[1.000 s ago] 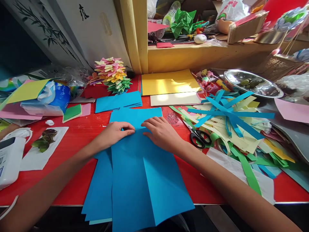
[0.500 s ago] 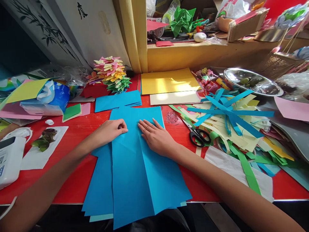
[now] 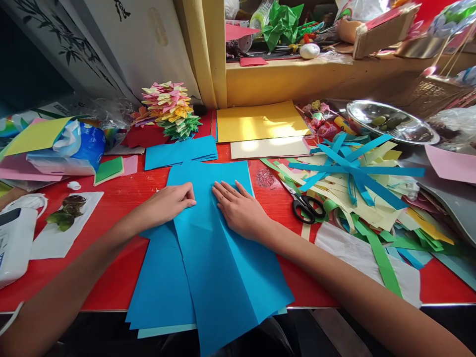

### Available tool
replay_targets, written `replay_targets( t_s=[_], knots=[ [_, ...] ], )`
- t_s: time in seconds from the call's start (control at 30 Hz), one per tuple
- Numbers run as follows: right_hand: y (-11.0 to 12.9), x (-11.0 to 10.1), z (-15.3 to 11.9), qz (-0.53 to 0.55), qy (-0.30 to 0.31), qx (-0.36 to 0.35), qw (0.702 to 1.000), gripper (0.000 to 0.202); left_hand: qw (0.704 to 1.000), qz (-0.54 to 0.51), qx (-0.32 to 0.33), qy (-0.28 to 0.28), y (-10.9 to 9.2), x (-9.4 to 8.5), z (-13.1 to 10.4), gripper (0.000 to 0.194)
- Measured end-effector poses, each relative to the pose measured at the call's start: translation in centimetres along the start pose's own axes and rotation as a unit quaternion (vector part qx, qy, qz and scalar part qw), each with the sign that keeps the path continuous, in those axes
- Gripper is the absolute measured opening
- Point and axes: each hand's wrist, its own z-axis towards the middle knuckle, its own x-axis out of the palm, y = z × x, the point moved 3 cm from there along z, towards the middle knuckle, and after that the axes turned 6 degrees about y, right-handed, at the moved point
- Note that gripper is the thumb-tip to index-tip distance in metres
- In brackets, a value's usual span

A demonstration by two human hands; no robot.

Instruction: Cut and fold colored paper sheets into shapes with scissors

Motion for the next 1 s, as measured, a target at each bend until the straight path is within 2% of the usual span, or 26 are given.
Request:
replay_targets(
  t_s=[0.37,0.53,0.6,0.67,0.87,1.0],
  knots=[
    [0.0,-0.3,0.0,-0.011,0.0,0.006,1.0,0.049,1.0,-0.007,0.012,0.003,0.3,0.1,0.1,0.017],
    [0.2,-1.1,-0.1,-0.032,-0.042,0.022,0.998,0.049,0.992,-0.015,0.05,-0.113,0.8,0.1,1.2,0.015],
    [0.2,-0.9,-0.1,-0.03,-0.029,0.021,0.999,0.05,0.985,-0.027,0.063,-0.159,1.0,-0.1,1.6,0.015],
    [-0.1,-0.4,0.0,-0.023,-0.006,0.031,0.999,0.052,0.981,-0.041,0.064,-0.18,1.2,-0.4,1.7,0.016],
    [-0.8,0.0,0.2,-0.015,0.002,0.068,0.998,0.053,0.992,-0.063,-0.009,-0.108,1.5,-1.1,1.4,0.022],
    [-0.8,-0.1,0.2,-0.016,0.001,0.077,0.997,0.053,0.994,-0.056,-0.03,-0.091,1.5,-1.1,1.3,0.021]
  ],
)
